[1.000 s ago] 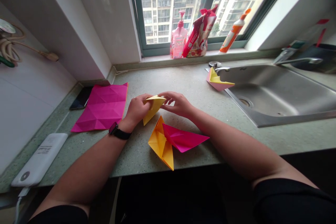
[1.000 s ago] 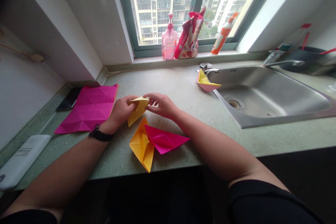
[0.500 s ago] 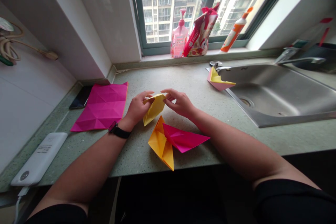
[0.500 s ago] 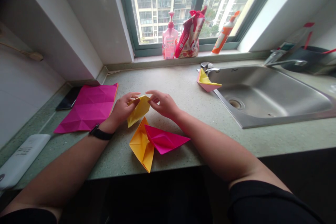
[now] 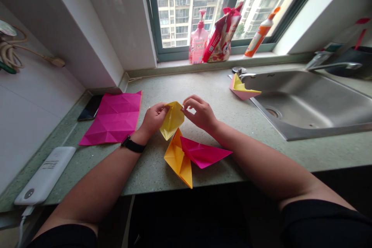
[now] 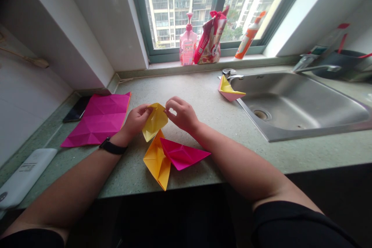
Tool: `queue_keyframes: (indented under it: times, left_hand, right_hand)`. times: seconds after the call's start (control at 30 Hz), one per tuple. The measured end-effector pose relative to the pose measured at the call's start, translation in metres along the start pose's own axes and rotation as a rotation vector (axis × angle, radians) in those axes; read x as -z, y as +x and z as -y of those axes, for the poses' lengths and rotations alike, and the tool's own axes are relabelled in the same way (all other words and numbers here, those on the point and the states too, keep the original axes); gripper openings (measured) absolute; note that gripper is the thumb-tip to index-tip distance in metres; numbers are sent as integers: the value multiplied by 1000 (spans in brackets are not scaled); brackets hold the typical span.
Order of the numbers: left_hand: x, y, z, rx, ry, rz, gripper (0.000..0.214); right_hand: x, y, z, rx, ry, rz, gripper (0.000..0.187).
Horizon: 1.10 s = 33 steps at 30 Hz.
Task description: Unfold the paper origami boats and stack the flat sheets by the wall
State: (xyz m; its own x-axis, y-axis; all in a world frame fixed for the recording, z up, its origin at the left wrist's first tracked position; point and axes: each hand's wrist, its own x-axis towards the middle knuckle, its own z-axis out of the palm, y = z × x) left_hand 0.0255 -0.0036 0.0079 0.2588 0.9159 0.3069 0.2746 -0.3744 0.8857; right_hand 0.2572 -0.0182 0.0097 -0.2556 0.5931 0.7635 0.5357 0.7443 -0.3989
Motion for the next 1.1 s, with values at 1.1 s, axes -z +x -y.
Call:
queue_keyframes:
  times: [1.1]
  left_hand:
    - [6, 0, -3, -201, 363, -131, 31]
  right_hand:
    - [0, 8, -1, -479, 605, 75, 38]
